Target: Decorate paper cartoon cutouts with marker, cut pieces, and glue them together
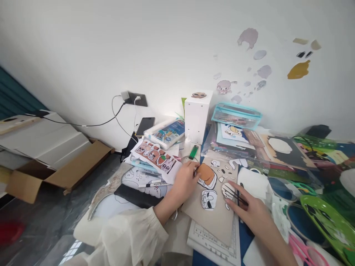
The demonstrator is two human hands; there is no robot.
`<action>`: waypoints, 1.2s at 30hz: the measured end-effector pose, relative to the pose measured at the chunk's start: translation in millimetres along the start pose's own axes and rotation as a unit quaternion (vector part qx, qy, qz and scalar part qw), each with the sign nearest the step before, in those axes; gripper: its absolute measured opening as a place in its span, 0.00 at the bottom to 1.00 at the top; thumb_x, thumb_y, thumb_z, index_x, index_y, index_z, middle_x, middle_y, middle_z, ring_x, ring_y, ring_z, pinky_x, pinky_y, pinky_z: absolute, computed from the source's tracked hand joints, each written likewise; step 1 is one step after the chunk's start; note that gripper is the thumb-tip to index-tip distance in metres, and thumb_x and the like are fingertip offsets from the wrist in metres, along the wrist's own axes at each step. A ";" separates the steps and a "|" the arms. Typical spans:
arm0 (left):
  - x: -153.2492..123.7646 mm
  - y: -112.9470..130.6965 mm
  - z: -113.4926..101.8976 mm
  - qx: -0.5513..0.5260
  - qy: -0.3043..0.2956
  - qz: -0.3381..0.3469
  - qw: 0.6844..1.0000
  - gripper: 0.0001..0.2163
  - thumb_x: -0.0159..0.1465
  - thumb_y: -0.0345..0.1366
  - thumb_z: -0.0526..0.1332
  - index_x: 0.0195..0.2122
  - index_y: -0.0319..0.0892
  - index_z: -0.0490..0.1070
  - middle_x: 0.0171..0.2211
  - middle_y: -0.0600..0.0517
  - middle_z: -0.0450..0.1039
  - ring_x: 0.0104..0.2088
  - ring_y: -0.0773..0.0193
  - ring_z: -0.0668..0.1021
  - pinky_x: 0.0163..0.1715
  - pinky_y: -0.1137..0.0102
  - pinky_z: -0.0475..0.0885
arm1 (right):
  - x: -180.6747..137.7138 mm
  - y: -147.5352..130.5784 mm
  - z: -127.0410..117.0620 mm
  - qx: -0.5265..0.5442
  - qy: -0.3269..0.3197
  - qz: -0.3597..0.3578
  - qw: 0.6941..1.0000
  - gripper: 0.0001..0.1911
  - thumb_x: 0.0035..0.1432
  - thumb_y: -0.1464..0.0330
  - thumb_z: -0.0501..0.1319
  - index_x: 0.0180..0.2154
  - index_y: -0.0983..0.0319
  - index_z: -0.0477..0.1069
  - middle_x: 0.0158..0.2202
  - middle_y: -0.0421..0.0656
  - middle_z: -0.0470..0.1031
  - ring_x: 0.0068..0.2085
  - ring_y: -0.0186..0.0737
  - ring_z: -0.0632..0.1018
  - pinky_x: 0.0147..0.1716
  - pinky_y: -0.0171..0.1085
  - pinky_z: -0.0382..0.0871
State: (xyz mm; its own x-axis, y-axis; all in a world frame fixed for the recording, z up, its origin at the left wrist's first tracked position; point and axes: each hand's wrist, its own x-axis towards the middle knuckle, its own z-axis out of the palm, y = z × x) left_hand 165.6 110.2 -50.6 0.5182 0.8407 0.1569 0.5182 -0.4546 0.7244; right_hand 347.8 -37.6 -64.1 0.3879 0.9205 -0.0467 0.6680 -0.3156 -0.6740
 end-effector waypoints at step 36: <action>-3.0 12.0 -22.0 0.017 -0.066 0.059 0.996 0.15 0.62 0.24 0.55 0.49 0.41 0.69 0.52 0.45 0.71 0.54 0.55 0.71 0.55 0.58 0.65 | -1.9 13.4 0.0 0.004 0.019 0.006 1.000 0.27 0.53 0.50 0.60 0.51 0.56 0.72 0.25 0.39 0.75 0.25 0.41 0.74 0.26 0.37 0.68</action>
State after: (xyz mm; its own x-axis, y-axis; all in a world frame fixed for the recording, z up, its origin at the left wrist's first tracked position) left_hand 155.3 108.7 -27.6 0.6612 0.7355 0.1477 0.4698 -0.5595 0.6828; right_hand 356.0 -43.6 -73.1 0.4193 0.9075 -0.0260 0.6590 -0.3239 -0.6788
